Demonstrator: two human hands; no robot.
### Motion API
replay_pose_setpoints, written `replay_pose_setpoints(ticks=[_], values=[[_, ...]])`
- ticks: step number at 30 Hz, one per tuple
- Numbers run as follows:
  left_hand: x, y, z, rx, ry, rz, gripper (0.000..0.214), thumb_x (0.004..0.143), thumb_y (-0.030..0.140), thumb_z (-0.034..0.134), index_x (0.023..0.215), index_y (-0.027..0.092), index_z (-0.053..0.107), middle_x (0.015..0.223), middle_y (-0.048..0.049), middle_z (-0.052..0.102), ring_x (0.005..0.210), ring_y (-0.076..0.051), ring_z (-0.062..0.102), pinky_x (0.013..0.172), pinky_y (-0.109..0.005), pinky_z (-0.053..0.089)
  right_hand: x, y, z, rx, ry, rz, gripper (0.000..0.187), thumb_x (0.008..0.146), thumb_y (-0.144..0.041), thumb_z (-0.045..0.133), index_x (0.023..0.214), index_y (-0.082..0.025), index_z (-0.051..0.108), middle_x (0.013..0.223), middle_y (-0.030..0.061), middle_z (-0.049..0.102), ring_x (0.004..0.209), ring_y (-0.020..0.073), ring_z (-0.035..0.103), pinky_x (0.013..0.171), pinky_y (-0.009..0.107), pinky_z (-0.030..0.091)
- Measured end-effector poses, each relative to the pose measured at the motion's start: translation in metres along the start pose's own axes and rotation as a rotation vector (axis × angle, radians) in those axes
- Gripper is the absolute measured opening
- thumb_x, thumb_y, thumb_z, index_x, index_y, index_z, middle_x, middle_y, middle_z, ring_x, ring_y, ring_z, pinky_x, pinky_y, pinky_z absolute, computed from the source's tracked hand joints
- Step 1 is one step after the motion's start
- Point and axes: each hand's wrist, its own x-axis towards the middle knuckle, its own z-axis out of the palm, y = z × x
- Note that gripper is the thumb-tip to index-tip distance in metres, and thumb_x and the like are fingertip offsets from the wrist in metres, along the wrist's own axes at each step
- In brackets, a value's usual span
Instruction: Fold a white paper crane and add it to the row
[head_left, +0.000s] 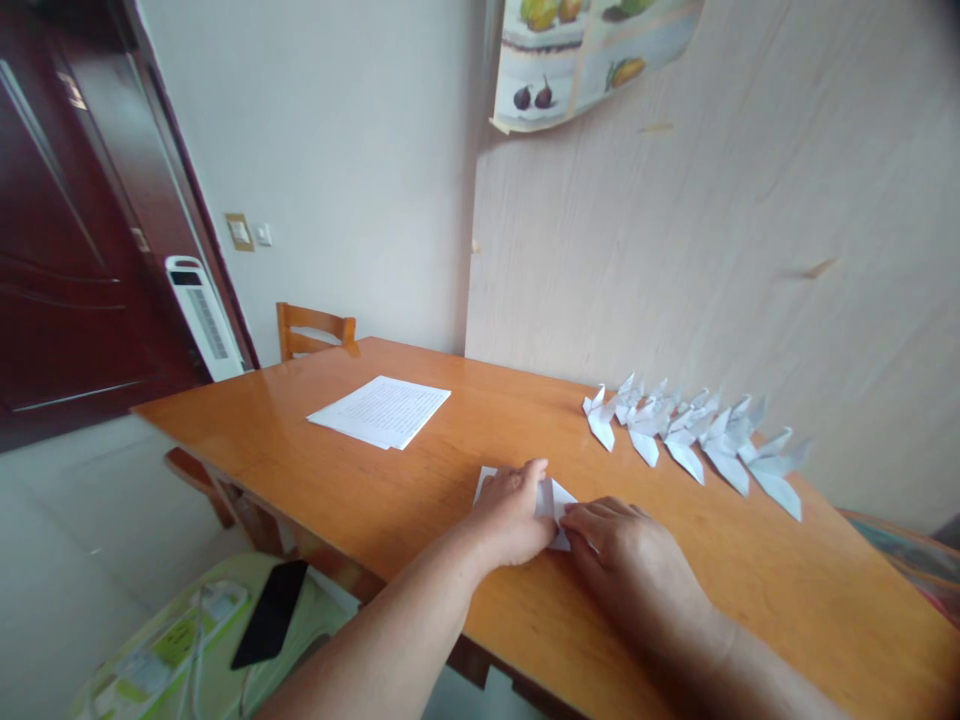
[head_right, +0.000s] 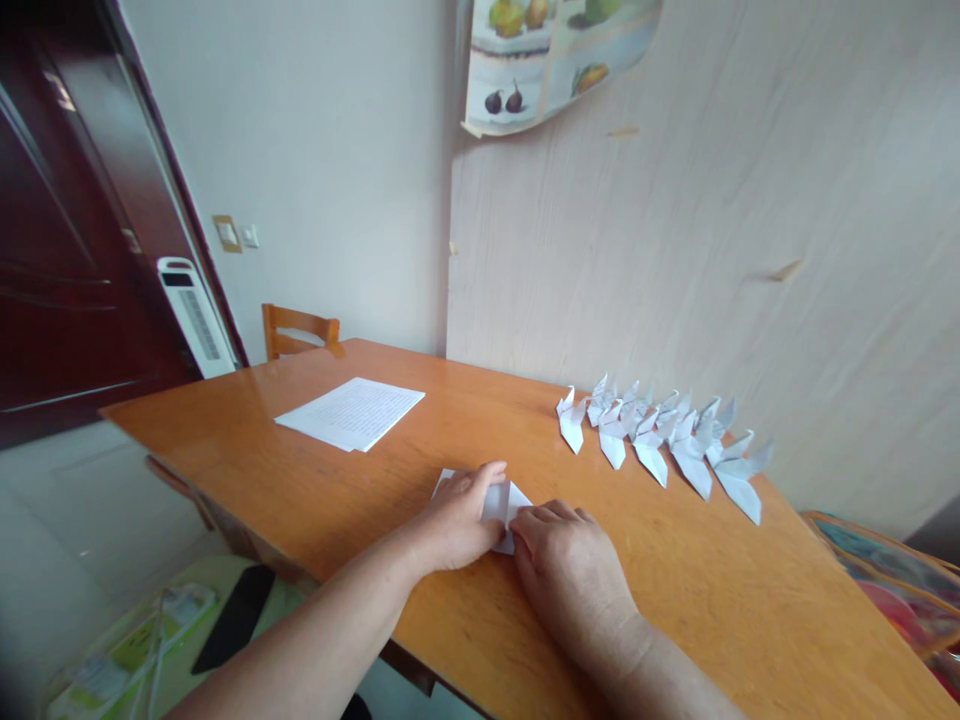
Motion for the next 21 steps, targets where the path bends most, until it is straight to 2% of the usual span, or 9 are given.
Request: replay_pose_setpoints(ticks=[7,15,21], values=[[0.000,-0.002,-0.003,-0.032,0.000,0.017,0.062,0.076,0.024,0.050,0.138,0.021,0.045,0.138,-0.0084,0.056,0.127,-0.028,0.050,0.106,-0.038,0.040,-0.002,-0.001,0.002,-0.038,-0.026,-0.023,0.019,0.088,-0.013,0.052,0.079,-0.023,0.066,0.079,0.0016,0.069,0.081,0.0191,0.060,0.073,0.029,0.038],[0.001,-0.011,0.002,-0.075,0.011,0.095,0.069,0.077,0.015,0.045,0.144,0.024,0.036,0.143,-0.0015,0.054,0.130,-0.023,0.047,0.110,-0.037,0.037,-0.001,-0.002,0.003,-0.048,-0.015,-0.043,0.019,0.088,-0.013,0.052,0.074,-0.022,0.063,0.078,0.0017,0.068,0.078,0.0184,0.059,0.071,0.029,0.037],[0.001,-0.010,0.001,-0.046,-0.012,0.081,0.069,0.077,0.016,0.045,0.144,0.022,0.033,0.141,-0.0010,0.056,0.128,-0.025,0.047,0.109,-0.040,0.037,-0.004,-0.003,0.003,-0.047,-0.037,-0.038,0.019,0.088,-0.013,0.053,0.075,-0.022,0.064,0.078,0.0016,0.068,0.079,0.0187,0.059,0.071,0.029,0.037]])
